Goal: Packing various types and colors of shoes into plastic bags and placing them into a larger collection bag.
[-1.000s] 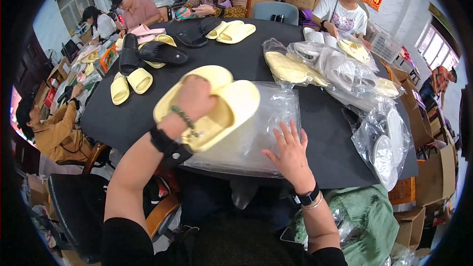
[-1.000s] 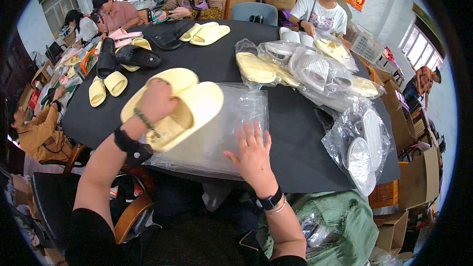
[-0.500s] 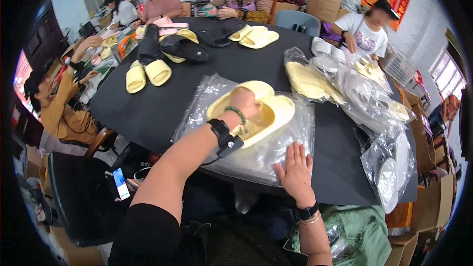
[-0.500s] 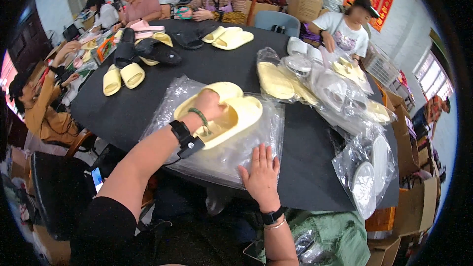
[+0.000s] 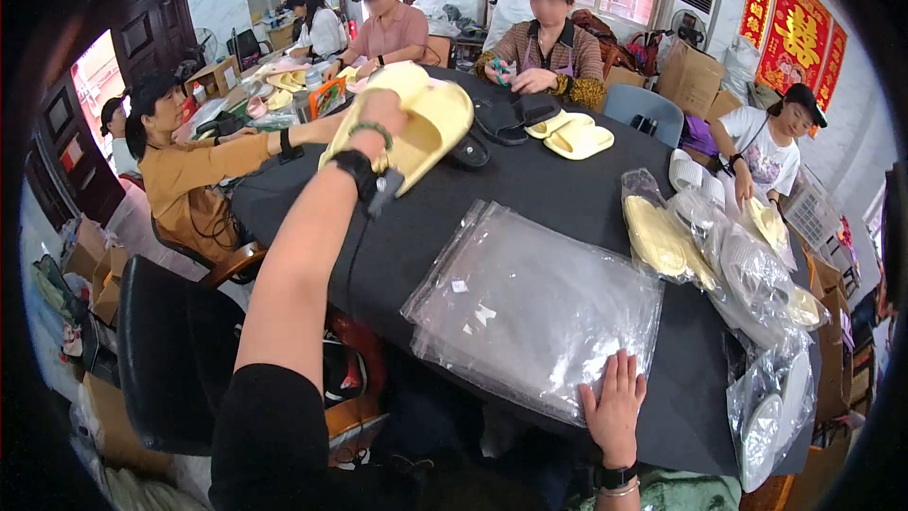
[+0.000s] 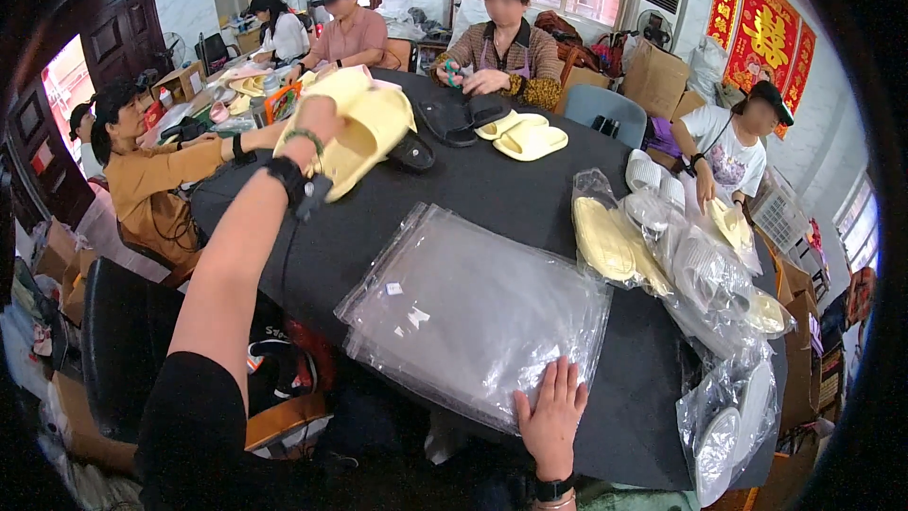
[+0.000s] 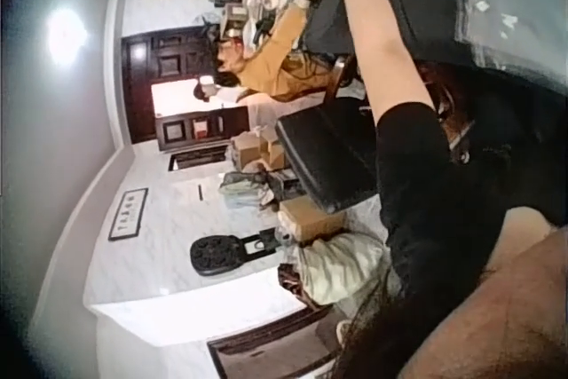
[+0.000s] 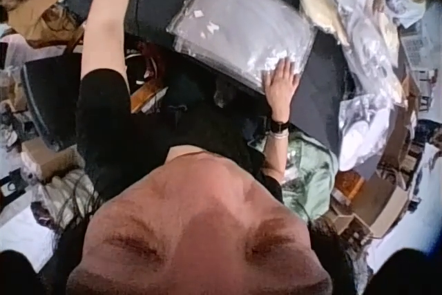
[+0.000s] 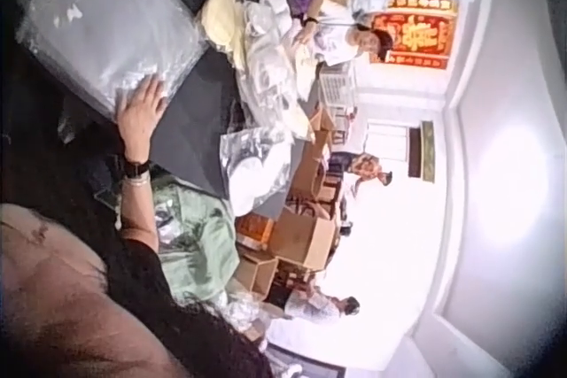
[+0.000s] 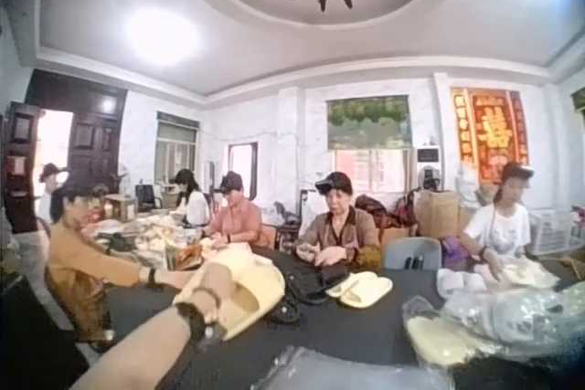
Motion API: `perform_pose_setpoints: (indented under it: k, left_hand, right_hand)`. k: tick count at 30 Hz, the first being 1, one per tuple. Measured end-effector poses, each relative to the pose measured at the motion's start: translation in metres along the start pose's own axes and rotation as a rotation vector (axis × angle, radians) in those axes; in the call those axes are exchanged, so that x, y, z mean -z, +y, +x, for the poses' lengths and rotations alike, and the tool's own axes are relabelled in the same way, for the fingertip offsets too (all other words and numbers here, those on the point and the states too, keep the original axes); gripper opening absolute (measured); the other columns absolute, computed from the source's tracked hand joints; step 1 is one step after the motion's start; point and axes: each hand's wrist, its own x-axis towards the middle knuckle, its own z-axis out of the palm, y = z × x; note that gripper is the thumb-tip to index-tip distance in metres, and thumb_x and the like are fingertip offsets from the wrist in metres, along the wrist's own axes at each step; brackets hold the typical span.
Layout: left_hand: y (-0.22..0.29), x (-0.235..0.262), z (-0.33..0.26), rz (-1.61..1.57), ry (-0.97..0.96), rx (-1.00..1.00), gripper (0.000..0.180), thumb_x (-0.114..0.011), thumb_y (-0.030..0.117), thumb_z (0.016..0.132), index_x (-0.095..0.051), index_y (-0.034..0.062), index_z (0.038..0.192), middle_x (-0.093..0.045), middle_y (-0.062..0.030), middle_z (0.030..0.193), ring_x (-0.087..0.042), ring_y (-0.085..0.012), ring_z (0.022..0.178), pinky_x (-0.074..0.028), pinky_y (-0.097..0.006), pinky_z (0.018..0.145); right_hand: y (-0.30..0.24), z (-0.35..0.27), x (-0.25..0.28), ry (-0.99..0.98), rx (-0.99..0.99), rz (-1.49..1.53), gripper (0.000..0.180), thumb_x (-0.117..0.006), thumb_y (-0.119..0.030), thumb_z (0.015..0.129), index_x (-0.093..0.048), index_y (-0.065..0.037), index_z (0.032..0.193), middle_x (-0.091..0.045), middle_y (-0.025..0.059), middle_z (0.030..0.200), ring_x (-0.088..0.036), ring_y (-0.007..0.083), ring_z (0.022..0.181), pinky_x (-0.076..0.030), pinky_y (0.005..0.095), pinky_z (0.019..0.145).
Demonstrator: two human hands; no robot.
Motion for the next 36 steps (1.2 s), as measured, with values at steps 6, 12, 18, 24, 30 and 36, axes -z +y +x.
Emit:
perform_pose_setpoints:
  k: [6, 12, 18, 24, 30, 36]
  left_hand:
    - [-0.047, -0.012, 0.021, -0.003, -0.100, 0.216, 0.038, -0.078, 0.031, 0.075, -0.072, 0.0001, 0.096, -0.070, -0.0221, 0.096, -0.068, -0.0356, 0.091, -0.052, -0.043, 0.085]
    - [-0.025, -0.048, -0.040, 0.033, -0.315, 0.284, 0.050, -0.072, 0.031, 0.081, -0.061, 0.0016, 0.120, -0.057, -0.0196, 0.129, -0.050, -0.0369, 0.123, -0.043, -0.045, 0.103]
    - [-0.029, -0.060, -0.070, -0.078, -0.263, 0.163, 0.070, -0.073, 0.027, 0.078, -0.048, 0.0031, 0.139, -0.039, -0.0304, 0.144, -0.038, -0.0431, 0.134, -0.036, -0.044, 0.111]
    - [0.063, -0.026, -0.140, -0.256, -0.125, -0.072, 0.062, -0.065, 0.044, 0.086, -0.051, 0.0119, 0.137, -0.041, -0.0178, 0.147, -0.029, -0.0439, 0.139, -0.025, -0.064, 0.109]
    - [0.181, 0.077, -0.267, -0.466, -0.317, -0.713, 0.070, -0.063, 0.060, 0.081, -0.054, 0.0165, 0.136, -0.047, -0.0181, 0.142, -0.036, -0.0431, 0.136, -0.020, -0.072, 0.105]
    - [0.212, 0.050, -0.325, -0.488, -0.395, -0.815, 0.075, -0.062, 0.067, 0.079, -0.052, 0.0220, 0.138, -0.045, -0.0194, 0.143, -0.037, -0.0433, 0.134, -0.022, -0.068, 0.107]
  right_hand:
    - [0.002, 0.001, 0.001, -0.004, -0.020, 0.006, 0.073, -0.057, -0.043, 0.091, -0.038, 0.007, 0.141, -0.035, 0.0229, 0.151, -0.028, 0.0395, 0.142, -0.020, 0.0553, 0.113]
    - [0.001, 0.002, 0.004, -0.009, -0.028, 0.017, 0.072, -0.057, -0.044, 0.091, -0.039, 0.006, 0.141, -0.036, 0.0223, 0.150, -0.028, 0.0389, 0.142, -0.020, 0.0542, 0.113]
    - [0.001, 0.001, -0.002, 0.042, -0.019, 0.009, 0.071, -0.058, -0.044, 0.090, -0.042, 0.006, 0.139, -0.038, 0.0227, 0.149, -0.031, 0.0384, 0.140, -0.022, 0.0542, 0.112]
    - [0.012, 0.001, -0.005, -0.010, 0.011, 0.061, 0.074, -0.055, -0.049, 0.092, -0.041, 0.004, 0.140, -0.035, 0.0232, 0.150, -0.031, 0.0400, 0.140, -0.022, 0.0556, 0.112]
    - [0.044, 0.027, 0.037, -0.264, 0.076, 0.344, 0.067, -0.057, -0.048, 0.092, -0.047, 0.001, 0.137, -0.040, 0.0234, 0.147, -0.038, 0.0385, 0.136, -0.032, 0.0491, 0.109]
    - [0.099, 0.122, 0.075, 0.312, 0.038, -0.083, 0.058, -0.073, -0.010, 0.074, -0.050, -0.004, 0.127, -0.049, 0.0171, 0.135, -0.051, 0.0362, 0.119, -0.044, 0.0450, 0.097]
